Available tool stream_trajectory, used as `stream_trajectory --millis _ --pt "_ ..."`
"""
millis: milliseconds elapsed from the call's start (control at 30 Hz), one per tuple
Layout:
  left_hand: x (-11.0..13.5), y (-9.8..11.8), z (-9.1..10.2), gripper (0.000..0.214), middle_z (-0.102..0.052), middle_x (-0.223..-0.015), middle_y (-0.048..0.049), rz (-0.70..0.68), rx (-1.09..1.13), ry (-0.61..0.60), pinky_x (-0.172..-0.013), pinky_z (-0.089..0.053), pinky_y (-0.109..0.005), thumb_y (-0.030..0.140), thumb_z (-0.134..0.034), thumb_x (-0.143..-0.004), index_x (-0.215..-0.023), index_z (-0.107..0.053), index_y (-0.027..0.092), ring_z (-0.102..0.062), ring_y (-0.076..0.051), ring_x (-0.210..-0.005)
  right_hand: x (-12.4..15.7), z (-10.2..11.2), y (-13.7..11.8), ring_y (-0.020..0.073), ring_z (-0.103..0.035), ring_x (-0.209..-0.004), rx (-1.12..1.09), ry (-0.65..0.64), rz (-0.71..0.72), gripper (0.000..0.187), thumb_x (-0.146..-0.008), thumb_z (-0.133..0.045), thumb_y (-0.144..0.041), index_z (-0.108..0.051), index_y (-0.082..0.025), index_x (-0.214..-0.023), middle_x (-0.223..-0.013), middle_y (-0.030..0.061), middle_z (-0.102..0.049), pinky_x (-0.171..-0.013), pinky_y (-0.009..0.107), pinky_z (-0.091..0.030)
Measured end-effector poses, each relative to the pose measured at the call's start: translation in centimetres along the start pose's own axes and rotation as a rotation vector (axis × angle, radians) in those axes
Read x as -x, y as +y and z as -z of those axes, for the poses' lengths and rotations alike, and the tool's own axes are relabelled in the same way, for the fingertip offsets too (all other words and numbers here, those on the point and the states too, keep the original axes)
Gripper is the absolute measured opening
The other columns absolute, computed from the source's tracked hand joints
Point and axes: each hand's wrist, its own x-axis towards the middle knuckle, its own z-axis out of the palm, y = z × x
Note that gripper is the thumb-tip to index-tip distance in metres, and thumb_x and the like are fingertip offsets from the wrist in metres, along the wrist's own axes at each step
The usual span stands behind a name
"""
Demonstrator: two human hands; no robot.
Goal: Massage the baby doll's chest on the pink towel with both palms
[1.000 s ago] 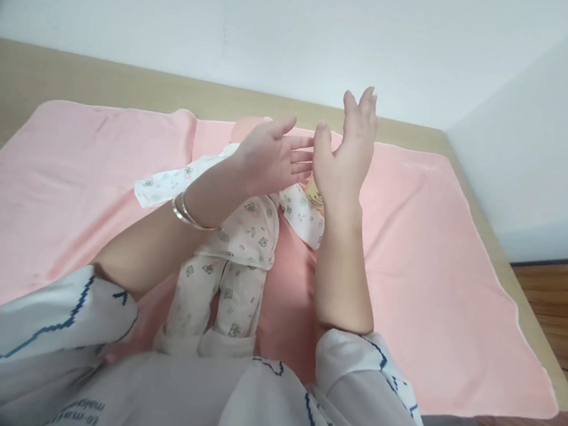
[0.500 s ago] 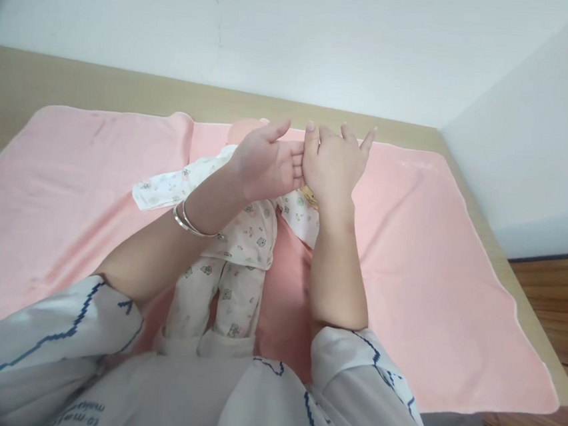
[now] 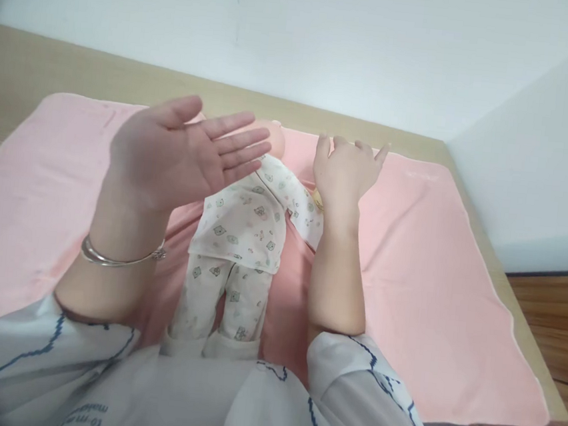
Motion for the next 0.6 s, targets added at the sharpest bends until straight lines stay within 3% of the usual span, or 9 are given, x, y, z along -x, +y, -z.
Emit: stream_trajectory --millis 167,333,400,533,600 --pt "2.3 1.3 0.3 0.067 -0.073 -0.137 -0.0034 -0.04 0.186 0.021 -0.101 -0.058 -0.042 0.04 -0.007 -0.11 -0.148 -0.06 0.025 -0.063 -0.027 -0.142 0.3 0.8 -0.6 0.0363 -0.064 -0.135 -0.018 -0.021 -0.028 0.077 -0.111 -0.01 -0.053 -0.078 -0.018 -0.117 -0.11 0.0185 -0.079 -0.128 0.079 -0.012" --pt "4.1 1.3 -1.3 0.055 -0.071 -0.142 -0.0035 -0.015 0.42 0.007 -0.108 -0.056 -0.038 0.037 -0.017 -0.109 -0.151 -0.049 0.02 -0.059 -0.023 -0.147 0.2 1.3 -0.2 0.0366 -0.067 -0.131 -0.108 -0.04 -0.021 0.076 -0.11 -0.012 -0.058 -0.077 -0.019 -0.121 -0.111 0.0177 -0.081 -0.129 0.08 -0.01" --pt "4.5 1.2 -2.0 0.052 -0.07 -0.145 -0.0032 0.003 0.376 0.021 -0.109 -0.057 -0.041 0.037 -0.021 -0.108 -0.152 -0.046 0.024 -0.058 -0.025 -0.148 0.3 1.8 -0.1 0.0367 -0.069 -0.13 -0.146 -0.052 -0.02 0.074 -0.11 -0.013 -0.058 -0.074 -0.019 -0.129 -0.115 0.0181 -0.08 -0.129 0.081 -0.011" --pt "4.9 0.8 -3.1 0.049 -0.07 -0.14 -0.0035 0.014 0.165 0.077 -0.107 -0.058 -0.054 0.039 -0.023 -0.109 -0.148 -0.052 0.033 -0.058 -0.034 -0.148 1.7 5.1 -2.2 0.0374 -0.057 -0.148 -0.284 -0.085 0.008 0.064 -0.111 -0.023 -0.055 -0.045 -0.021 -0.161 -0.142 0.0185 -0.071 -0.13 0.08 -0.014" --pt "5.2 0.6 -3.6 0.046 -0.07 -0.14 -0.0035 0.007 0.221 0.043 -0.111 -0.058 -0.055 0.041 -0.026 -0.11 -0.145 -0.054 0.032 -0.058 -0.035 -0.149 3.3 7.1 -4.7 0.0331 -0.049 -0.156 -0.419 -0.119 0.056 0.064 -0.111 -0.029 -0.053 -0.027 -0.025 -0.169 -0.165 0.0146 -0.054 -0.135 0.071 -0.018"
